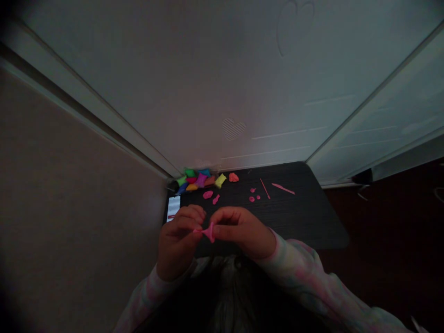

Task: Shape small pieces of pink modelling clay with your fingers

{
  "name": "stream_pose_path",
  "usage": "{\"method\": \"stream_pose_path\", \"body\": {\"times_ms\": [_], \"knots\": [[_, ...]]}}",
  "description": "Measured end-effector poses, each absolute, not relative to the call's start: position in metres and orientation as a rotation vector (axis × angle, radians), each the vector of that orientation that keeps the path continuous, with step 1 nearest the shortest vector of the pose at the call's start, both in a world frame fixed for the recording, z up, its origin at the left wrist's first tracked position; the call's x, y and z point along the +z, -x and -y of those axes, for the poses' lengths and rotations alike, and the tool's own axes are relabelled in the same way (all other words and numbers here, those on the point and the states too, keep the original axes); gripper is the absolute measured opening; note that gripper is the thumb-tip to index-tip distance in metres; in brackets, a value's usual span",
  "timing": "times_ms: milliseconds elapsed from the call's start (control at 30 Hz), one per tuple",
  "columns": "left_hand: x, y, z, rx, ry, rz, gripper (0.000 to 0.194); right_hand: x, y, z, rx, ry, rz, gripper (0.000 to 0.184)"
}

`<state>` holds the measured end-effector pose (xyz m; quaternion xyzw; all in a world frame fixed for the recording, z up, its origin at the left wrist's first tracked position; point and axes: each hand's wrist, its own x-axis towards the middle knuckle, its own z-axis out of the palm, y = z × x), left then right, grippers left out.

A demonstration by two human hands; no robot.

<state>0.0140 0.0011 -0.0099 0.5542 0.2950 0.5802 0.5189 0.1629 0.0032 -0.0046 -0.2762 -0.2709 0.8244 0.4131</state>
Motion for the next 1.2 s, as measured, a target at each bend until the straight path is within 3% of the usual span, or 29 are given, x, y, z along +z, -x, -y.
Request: {"method": "stream_pose_path", "body": {"times_ms": [800, 1000, 1200], "knots": [[-0.014, -0.012, 0.000, 1.415, -1.311, -0.725, 0.010, -0.006, -0.164, -0.004, 2.000, 0.795, 0.814, 0.016], [-0.011, -0.006, 0.001, 1.318, -1.326, -0.926, 0.025, -0.005, -0.172, -0.004, 1.492, 1.029, 1.326, 0.005], [-0.007, 0.000, 0.001, 1.129, -1.444, -1.166, 0.016, -0.002, -0.175, -0.003, 1.120, 1.088, 1.670, 0.004]]}}
